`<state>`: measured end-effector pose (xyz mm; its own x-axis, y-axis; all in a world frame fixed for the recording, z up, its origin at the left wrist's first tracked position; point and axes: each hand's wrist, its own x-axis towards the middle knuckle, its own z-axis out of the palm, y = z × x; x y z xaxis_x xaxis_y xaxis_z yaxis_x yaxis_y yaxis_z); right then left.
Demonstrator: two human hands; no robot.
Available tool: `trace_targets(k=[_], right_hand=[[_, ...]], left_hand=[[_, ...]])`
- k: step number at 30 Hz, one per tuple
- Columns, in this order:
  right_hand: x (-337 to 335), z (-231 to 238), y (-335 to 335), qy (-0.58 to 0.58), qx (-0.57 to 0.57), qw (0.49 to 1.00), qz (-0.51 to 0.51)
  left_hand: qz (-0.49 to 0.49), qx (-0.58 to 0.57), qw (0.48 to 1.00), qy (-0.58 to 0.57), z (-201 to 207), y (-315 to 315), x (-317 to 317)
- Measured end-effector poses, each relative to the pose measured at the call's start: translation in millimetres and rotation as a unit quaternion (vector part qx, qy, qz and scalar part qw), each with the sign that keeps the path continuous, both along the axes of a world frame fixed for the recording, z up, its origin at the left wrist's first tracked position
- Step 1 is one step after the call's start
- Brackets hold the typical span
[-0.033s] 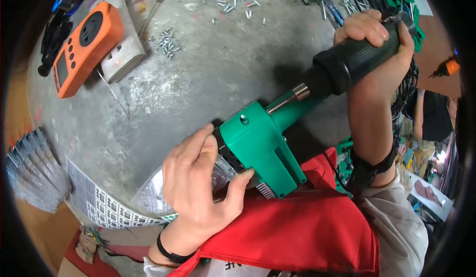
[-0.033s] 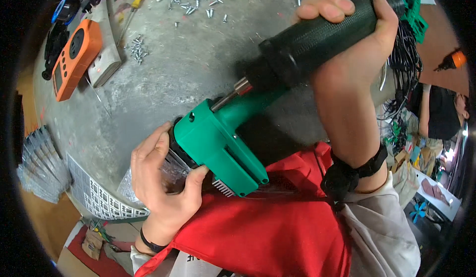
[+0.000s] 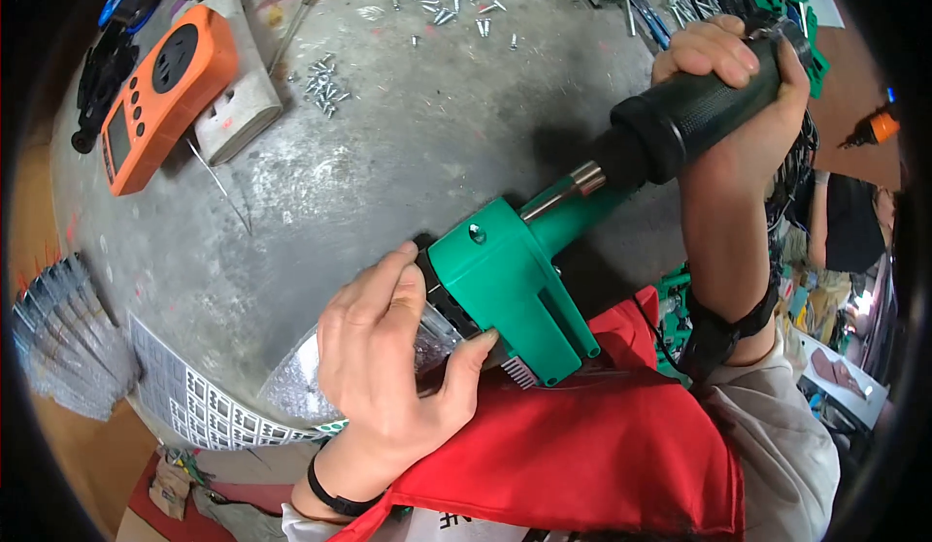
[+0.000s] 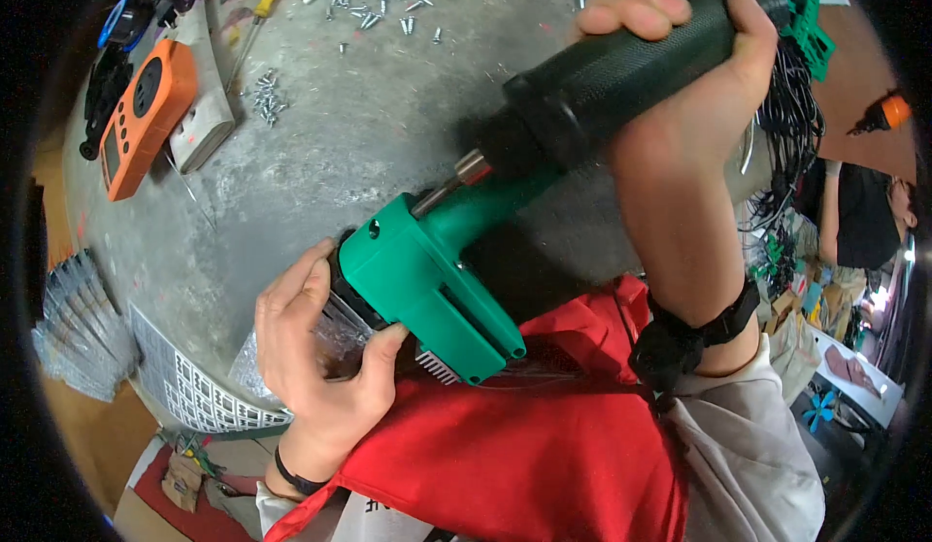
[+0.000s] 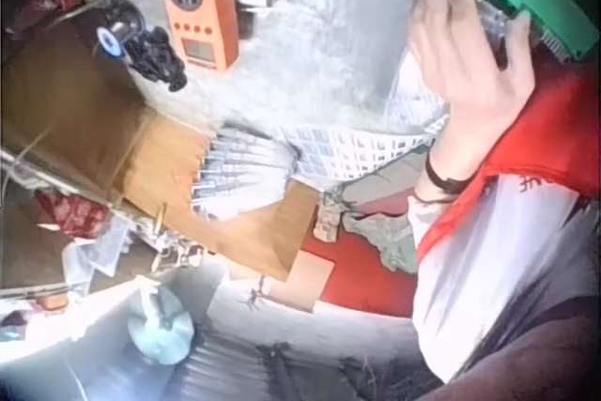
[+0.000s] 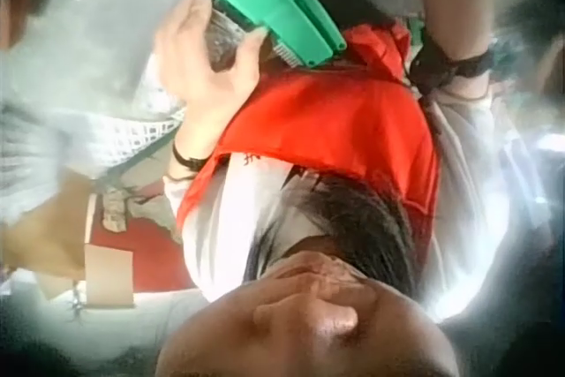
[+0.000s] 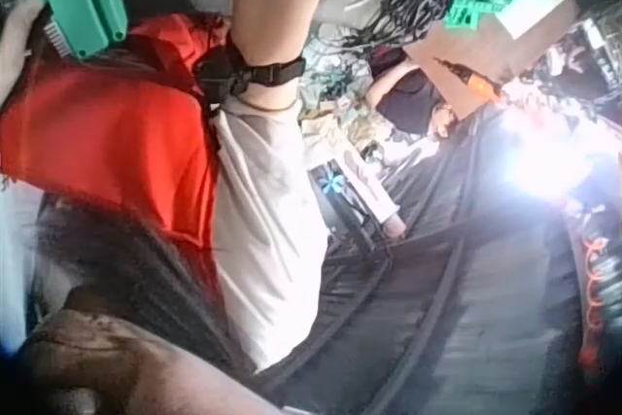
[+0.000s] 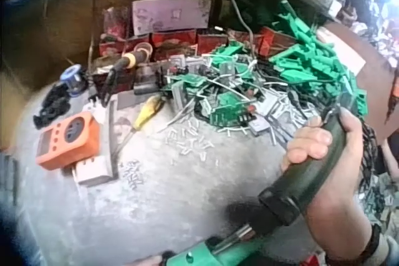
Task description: Assembling the internal components of a handheld electronic device, including circuit boards and wiring, using hand tools.
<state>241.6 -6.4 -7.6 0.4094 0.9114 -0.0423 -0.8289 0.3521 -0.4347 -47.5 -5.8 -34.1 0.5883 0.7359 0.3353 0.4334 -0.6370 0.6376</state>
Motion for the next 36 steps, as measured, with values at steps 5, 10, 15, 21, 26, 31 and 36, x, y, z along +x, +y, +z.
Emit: trace_targets(k=[5,10,15,21,26,31,36], right_hand=[[3,1,0,-0.003,0.005,1.0,0.004],[4,1,0,0.006,0.015,1.0,0.016],[-2,-3,-2,-0.042,-0.056,0.997,-0.04],[2,0,-42,-0.055,-0.048,0.995,-0.072],[-2,-7,-45,-0.004,-0.014,0.999,-0.051],[1,-10,-49,0.027,0.007,0.999,-0.033],[-2,-13,-49,0.048,0.004,0.998,-0.033]], left_hand=[[0.002,0.004,1.0,-0.012,-3,1,1],[0.012,0.011,1.0,-0.014,-2,0,0],[0.024,0.012,1.0,-0.001,0,0,-6],[0.055,-0.036,0.997,0.042,6,-3,-7],[0.08,-0.074,0.994,0.014,3,-5,-6],[0.07,-0.055,0.996,-0.006,-3,-4,-7],[0.044,-0.013,0.999,0.017,1,-1,-7]])
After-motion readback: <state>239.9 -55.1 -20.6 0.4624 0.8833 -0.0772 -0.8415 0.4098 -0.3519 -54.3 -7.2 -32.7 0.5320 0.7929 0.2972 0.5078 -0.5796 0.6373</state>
